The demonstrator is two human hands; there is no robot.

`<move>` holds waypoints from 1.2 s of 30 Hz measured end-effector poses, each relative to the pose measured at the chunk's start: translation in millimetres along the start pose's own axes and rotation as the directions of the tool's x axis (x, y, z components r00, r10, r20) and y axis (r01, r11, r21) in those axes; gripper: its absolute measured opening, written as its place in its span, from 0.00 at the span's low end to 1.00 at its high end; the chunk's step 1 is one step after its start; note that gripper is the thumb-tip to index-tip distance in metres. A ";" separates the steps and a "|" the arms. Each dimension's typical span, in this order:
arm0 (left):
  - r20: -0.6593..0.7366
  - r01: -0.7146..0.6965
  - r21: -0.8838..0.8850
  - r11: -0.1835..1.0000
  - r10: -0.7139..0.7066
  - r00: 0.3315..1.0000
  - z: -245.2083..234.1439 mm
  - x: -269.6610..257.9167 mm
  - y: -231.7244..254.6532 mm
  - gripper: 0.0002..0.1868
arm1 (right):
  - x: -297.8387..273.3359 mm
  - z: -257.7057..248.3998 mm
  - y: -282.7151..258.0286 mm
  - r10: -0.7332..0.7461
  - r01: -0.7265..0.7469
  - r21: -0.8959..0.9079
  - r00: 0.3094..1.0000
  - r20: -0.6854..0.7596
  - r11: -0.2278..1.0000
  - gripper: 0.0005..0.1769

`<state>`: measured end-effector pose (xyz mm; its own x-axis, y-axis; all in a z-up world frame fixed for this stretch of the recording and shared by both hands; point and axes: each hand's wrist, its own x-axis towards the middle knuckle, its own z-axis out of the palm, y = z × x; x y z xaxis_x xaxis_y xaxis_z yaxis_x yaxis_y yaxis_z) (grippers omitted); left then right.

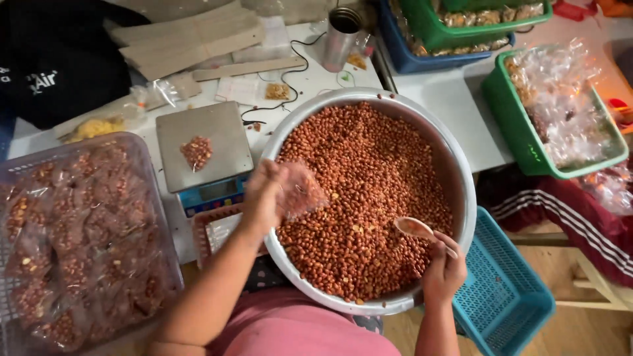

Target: Scooping peanuts from a large basin, weighing them on a digital scale, and placing them into small plastic bags for packaging.

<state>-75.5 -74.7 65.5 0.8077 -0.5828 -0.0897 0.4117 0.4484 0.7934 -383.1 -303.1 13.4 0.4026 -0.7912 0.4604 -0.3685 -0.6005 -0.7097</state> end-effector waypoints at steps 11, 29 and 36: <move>0.437 0.641 -0.128 0.757 -0.537 0.722 47.4 -41.5 -39.1 0.25 | -2.8 0.5 0.3 0.031 -0.029 0.095 0.999 -0.024 0.995 0.12; 0.474 0.813 -0.176 0.556 -0.676 0.565 32.4 -40.4 -67.5 0.24 | -5.6 2.5 11.2 -0.083 0.090 0.175 0.995 -0.051 0.980 0.11; 0.241 -0.298 0.162 0.941 0.255 0.936 -12.8 25.4 28.9 0.07 | -4.2 5.9 8.9 -0.093 0.110 0.183 0.991 -0.100 0.977 0.09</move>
<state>-37.7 -67.9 78.5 0.7598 -0.5943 0.2634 0.0779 0.4856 0.8707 -383.1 -304.5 2.0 0.3490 -0.7395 0.5756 -0.1621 -0.6526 -0.7402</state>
